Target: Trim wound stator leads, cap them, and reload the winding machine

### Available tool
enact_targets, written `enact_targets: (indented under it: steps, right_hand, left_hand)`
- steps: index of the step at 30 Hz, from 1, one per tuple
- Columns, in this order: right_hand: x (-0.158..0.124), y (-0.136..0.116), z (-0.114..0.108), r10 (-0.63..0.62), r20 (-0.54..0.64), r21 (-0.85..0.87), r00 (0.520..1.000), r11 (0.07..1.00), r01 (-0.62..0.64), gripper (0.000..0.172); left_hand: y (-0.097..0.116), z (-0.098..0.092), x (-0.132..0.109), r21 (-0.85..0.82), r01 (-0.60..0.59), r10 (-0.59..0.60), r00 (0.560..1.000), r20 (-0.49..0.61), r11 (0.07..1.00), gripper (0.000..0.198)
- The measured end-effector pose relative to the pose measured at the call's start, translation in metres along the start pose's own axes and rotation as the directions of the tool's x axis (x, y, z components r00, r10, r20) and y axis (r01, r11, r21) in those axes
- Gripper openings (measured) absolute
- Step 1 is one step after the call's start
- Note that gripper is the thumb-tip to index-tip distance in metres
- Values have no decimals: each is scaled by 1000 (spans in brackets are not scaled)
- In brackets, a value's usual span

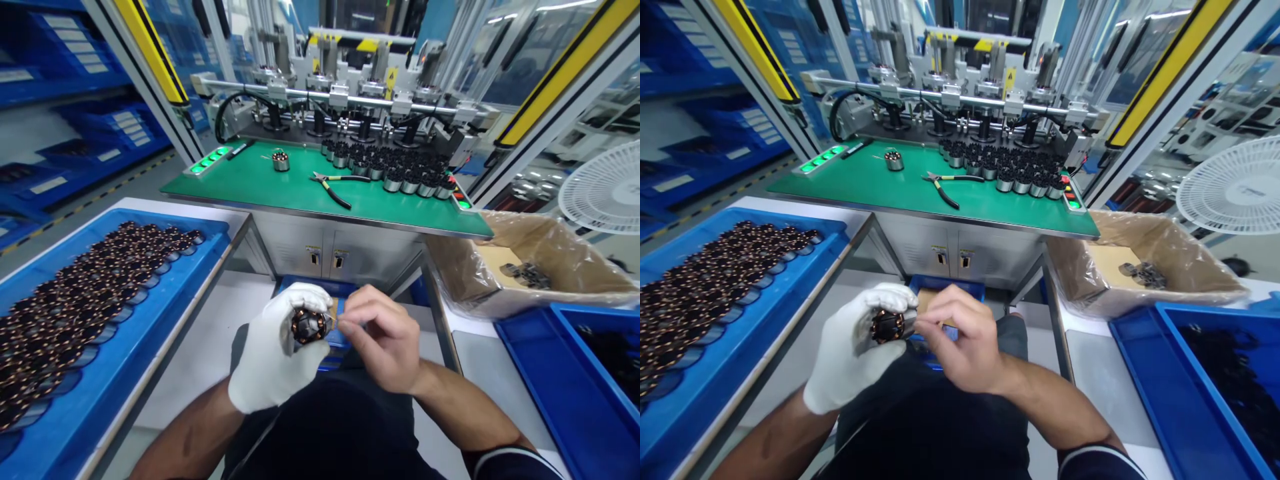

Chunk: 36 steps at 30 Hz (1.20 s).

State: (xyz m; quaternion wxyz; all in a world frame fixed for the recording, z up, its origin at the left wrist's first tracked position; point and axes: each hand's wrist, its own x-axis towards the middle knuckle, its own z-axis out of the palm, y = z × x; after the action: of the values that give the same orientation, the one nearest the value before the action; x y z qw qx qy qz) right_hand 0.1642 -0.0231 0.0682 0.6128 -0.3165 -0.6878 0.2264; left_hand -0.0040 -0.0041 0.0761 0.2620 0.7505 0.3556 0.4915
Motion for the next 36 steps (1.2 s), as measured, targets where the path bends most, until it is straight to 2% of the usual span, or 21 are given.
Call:
enact_targets:
  steps: [3,6,8,10,12,14,16,17,19,21,22,24,25,26,28,31,33,36]
  right_hand:
    - [-10,-3,1,-113,-7,-12,994,994,113,12]
    - [-8,0,-6,-181,89,57,979,983,176,12]
    - [-1,5,-13,-181,136,95,974,981,169,14]
    - [9,10,-21,-173,190,113,967,982,153,23]
    - [21,12,-26,-187,304,126,934,980,155,29]
    - [32,13,-29,-236,434,143,870,971,192,24]
    - [39,11,-30,-302,500,157,812,953,258,17]
    - [40,10,-29,-330,505,153,797,943,294,16]
    - [37,4,-29,-356,471,86,807,929,360,13]
    - [31,-2,-28,-383,407,-52,829,897,439,9]
    - [27,-6,-28,-403,383,-128,831,868,479,7]
    - [19,-13,-28,-438,362,-252,823,804,539,4]
    - [15,-15,-27,-450,350,-299,822,778,553,4]
    - [12,-17,-26,-452,333,-340,827,761,553,5]
    - [6,-20,-23,-459,278,-403,844,742,536,6]
    - [0,-19,-15,-456,200,-454,867,741,494,6]
    - [-4,-17,-8,-433,141,-453,890,772,447,6]
    - [-8,-13,2,-310,32,-386,950,873,298,6]
  left_hand:
    - [3,0,-3,-27,-45,46,999,8,999,32]
    - [4,-3,-5,-95,-63,66,997,35,993,34]
    - [4,-5,-4,-175,-14,27,997,74,984,33]
    - [3,-6,-1,-278,113,-68,984,164,954,32]
    - [3,-6,2,-357,295,-186,933,309,886,30]
    - [1,-4,4,-374,471,-273,838,472,799,28]
    - [-2,-4,5,-367,571,-295,756,584,734,21]
    - [-4,-4,5,-369,596,-290,730,619,713,18]
    - [-7,-4,5,-397,609,-274,722,635,687,19]
    - [-7,-5,4,-419,548,-251,775,580,723,23]
    - [-5,-5,2,-409,474,-234,826,512,780,24]
    - [-1,-5,-2,-291,249,-159,941,299,924,25]
    - [2,-4,-4,-187,133,-99,978,183,973,26]
    - [4,-2,-7,-78,37,-31,996,79,996,28]
    - [5,1,-12,84,-85,89,995,-47,993,34]
    - [1,5,-16,202,-165,190,976,-111,965,40]
    - [-2,7,-17,225,-185,217,968,-129,957,43]
    - [-4,12,-19,162,-188,215,962,-166,969,45]
